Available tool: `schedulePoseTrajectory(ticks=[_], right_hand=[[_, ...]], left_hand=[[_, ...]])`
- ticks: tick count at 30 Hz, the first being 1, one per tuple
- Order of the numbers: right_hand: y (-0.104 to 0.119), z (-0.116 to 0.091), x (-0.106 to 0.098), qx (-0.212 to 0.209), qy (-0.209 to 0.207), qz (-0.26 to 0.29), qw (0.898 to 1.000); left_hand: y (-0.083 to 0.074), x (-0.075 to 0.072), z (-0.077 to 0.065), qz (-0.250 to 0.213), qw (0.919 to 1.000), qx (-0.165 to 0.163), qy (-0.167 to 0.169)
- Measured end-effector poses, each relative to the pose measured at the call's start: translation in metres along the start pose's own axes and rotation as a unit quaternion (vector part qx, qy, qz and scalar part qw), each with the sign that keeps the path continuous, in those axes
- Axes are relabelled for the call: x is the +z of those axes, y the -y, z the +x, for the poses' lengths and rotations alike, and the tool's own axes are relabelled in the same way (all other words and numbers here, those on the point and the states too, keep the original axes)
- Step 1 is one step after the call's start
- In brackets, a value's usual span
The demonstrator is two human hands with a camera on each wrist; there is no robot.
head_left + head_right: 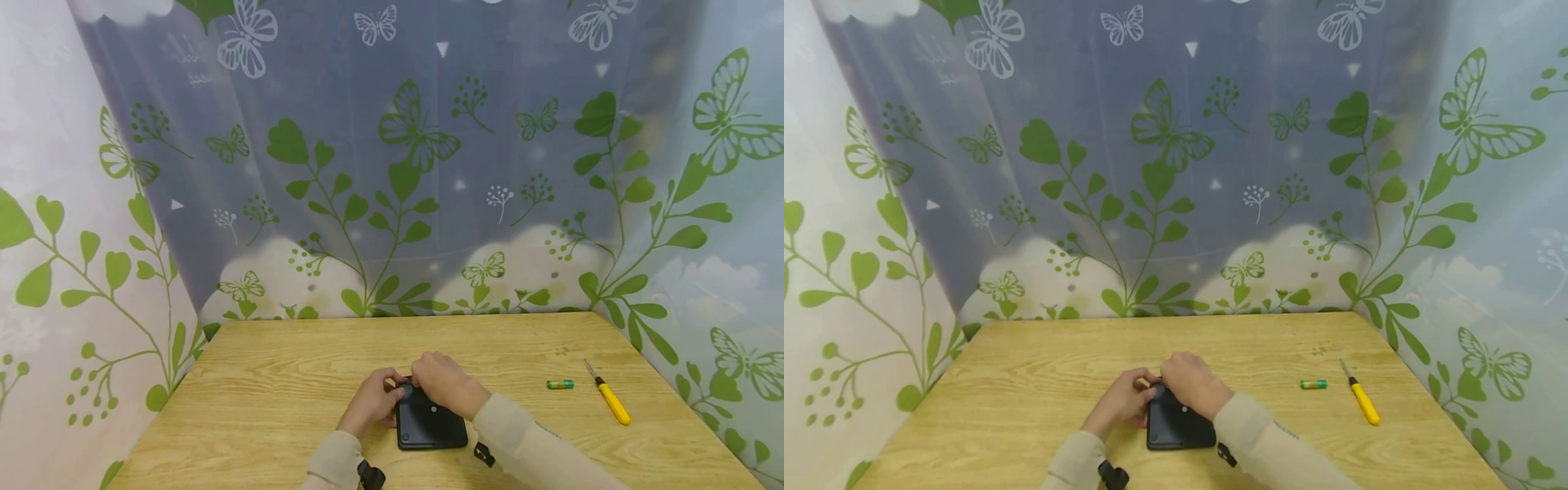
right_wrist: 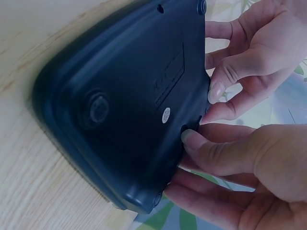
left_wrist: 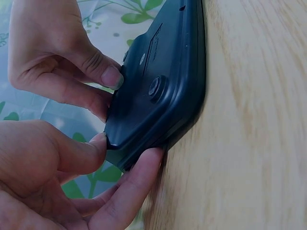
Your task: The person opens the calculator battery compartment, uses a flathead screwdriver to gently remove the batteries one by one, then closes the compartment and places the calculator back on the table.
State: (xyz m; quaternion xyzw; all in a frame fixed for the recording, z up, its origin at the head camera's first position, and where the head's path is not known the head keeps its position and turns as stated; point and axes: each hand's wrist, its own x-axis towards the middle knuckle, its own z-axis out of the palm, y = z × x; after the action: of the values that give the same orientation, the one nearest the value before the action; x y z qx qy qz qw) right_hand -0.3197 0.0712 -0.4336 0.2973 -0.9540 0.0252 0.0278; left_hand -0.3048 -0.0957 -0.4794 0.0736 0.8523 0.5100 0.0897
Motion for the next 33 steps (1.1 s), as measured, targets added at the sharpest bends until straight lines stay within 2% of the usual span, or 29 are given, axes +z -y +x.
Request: schedulePoseTrajectory(ticks=[19, 33], right_hand=[[0.005, -0.001, -0.001, -0.003, -0.014, -0.034, 0.999], [0.011, 0.0, 0.001, -0.029, -0.029, -0.138, 0.99]], left_hand=[[0.0, 0.002, -0.001, -0.003, 1.0, 0.004, -0.003], [-0.001, 0.003, -0.001, 0.002, 0.9999, 0.006, -0.009]])
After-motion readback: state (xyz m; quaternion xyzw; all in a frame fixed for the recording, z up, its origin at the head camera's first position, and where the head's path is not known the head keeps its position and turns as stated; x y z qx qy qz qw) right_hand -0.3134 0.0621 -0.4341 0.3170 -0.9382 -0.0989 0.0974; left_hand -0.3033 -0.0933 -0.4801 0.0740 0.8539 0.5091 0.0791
